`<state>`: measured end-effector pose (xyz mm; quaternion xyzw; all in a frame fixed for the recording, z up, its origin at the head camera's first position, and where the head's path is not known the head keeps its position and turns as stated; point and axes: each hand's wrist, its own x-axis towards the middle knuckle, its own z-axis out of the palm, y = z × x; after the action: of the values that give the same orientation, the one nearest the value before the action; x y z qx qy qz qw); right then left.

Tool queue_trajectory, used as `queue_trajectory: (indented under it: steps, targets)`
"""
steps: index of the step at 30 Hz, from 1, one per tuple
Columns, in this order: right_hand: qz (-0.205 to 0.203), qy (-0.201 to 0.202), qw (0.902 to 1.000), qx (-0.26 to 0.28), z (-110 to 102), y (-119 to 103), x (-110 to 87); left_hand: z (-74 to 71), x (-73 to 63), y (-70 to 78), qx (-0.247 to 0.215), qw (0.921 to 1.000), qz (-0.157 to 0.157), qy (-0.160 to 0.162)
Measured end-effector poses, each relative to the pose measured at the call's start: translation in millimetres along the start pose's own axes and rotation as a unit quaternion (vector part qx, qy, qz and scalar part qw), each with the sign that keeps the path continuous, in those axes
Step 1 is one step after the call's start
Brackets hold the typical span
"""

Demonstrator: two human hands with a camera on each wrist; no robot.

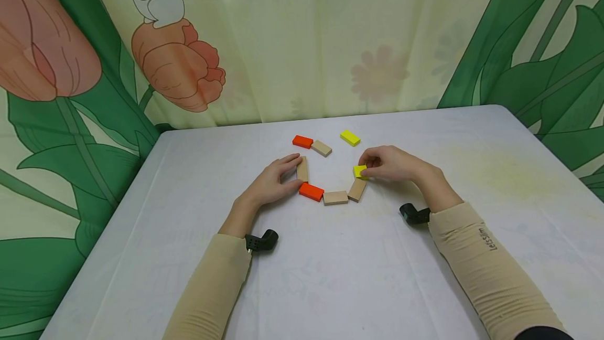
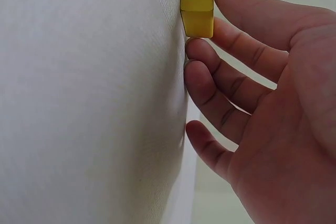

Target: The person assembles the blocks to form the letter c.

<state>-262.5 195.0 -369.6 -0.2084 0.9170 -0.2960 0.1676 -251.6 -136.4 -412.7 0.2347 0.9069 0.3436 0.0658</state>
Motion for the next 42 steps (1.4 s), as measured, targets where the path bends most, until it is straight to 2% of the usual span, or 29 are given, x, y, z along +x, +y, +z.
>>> queue_trajectory:
  steps: [20,29,35,42]
  targets:
    - [0.004,0.001,1.0,-0.001,0.0,1.3,-0.6,0.8,0.7,-0.1,0.003,1.0,0.009,0.001]
    - [0.008,0.009,0.9999,0.005,-2.0,-1.7,-0.2,-0.7,-0.2,-1.6,0.002,1.0,-0.008,0.0]
    - [0.011,0.011,0.9999,0.007,-2.6,-4.3,1.5,-1.7,-1.2,-2.2,-0.003,1.0,-0.007,0.002]
    - [0.013,0.035,0.9993,0.008,-3.3,-5.1,0.9,-0.1,-0.2,-1.7,-0.007,1.0,-0.002,-0.001]
